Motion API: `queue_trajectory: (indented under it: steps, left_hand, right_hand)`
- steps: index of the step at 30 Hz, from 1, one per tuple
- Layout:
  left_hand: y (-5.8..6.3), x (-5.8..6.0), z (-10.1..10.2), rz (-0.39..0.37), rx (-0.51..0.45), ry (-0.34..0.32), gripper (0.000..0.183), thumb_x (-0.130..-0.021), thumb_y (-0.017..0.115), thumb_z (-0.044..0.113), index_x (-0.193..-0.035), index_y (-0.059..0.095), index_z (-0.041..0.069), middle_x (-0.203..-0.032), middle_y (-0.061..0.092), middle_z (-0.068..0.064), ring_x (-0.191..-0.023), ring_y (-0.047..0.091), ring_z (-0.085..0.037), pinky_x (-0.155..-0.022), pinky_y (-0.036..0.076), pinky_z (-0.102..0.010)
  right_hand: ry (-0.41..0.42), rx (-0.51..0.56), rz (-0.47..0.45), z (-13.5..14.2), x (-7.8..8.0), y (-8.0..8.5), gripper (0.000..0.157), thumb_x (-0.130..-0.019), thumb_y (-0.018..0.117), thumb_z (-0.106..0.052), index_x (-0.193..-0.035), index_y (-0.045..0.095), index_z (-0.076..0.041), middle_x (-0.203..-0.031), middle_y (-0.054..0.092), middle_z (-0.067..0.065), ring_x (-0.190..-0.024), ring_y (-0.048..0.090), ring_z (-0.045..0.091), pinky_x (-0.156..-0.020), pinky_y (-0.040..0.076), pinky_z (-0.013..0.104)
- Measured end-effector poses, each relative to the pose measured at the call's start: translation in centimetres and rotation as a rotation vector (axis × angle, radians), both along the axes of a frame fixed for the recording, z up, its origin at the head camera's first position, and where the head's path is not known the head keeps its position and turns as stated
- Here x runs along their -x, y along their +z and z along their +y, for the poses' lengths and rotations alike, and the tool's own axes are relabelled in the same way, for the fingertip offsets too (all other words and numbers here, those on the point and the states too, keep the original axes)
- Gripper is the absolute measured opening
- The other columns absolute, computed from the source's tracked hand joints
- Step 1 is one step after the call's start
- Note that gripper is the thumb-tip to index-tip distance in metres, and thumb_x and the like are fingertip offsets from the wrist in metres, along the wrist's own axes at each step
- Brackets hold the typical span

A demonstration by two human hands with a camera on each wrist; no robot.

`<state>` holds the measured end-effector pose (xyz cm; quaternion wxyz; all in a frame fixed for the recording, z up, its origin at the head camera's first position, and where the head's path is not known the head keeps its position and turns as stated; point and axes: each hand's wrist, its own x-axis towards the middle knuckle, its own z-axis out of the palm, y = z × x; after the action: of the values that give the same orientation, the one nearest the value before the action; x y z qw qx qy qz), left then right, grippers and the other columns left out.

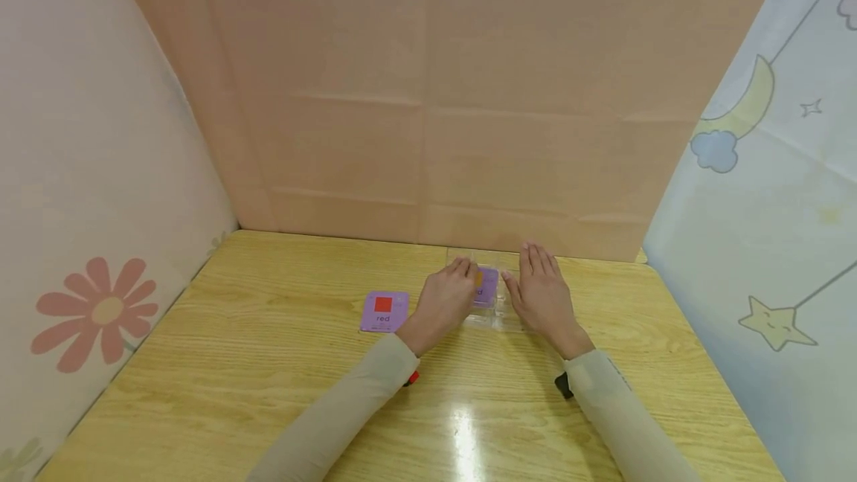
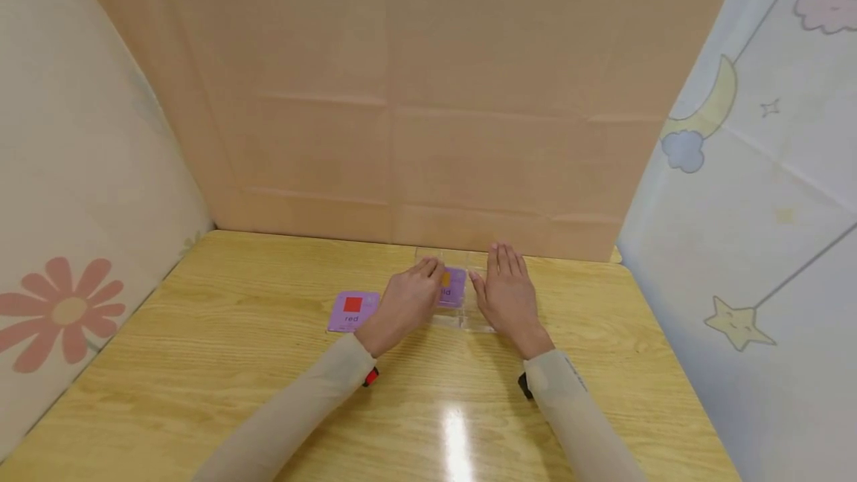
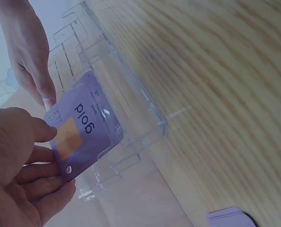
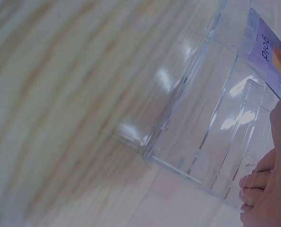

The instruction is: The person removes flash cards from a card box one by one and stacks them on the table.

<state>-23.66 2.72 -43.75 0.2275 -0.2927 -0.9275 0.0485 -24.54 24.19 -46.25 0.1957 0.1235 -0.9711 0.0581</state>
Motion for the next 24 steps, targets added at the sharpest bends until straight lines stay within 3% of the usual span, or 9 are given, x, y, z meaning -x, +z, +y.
queue_trajectory:
  steps: [5,11,17,24]
  left_hand:
    - [-0.1,0.0,-0.1,0.015,-0.030,-0.011,0.040,-0.104,0.068,0.025,-0.141,0.067,0.010,-0.141,0.070,-0.006,-0.129,0.069,-0.018,-0.091,0.063,-0.027]
    - [0.3,-0.1,-0.4,-0.004,-0.049,-0.026,0.040,-0.100,0.073,0.018,-0.140,0.068,0.012,-0.139,0.072,-0.004,-0.125,0.071,-0.018,-0.080,0.065,-0.026]
    - [0.9,0.1,-0.5,-0.101,-0.120,-0.046,0.036,-0.100,0.072,0.011,-0.136,0.070,0.011,-0.136,0.073,-0.006,-0.111,0.077,-0.019,-0.079,0.066,-0.026]
    - [1.7,0.4,-0.9,-0.190,-0.196,-0.066,0.023,-0.099,0.073,0.007,-0.120,0.079,0.015,-0.116,0.081,0.000,-0.092,0.079,-0.014,-0.074,0.066,-0.028]
  right_hand:
    - [-0.003,0.004,-0.011,0.0,-0.1,0.0,0.073,-0.113,0.043,-0.040,-0.157,0.031,0.016,-0.163,0.037,0.035,-0.155,0.034,0.049,-0.131,0.024,0.061]
    - [-0.001,-0.007,-0.009,0.0,-0.1,0.0,0.073,-0.112,0.044,-0.041,-0.157,0.031,0.016,-0.163,0.037,0.035,-0.155,0.035,0.049,-0.130,0.026,0.061]
    - [0.000,-0.007,-0.028,0.1,0.0,0.2,0.073,-0.113,0.042,-0.041,-0.158,0.029,0.016,-0.164,0.034,0.035,-0.156,0.032,0.049,-0.132,0.023,0.060]
    - [0.001,-0.008,-0.048,0.0,0.0,0.4,0.074,-0.114,0.040,-0.042,-0.158,0.028,0.016,-0.164,0.034,0.035,-0.156,0.031,0.049,-0.131,0.025,0.061]
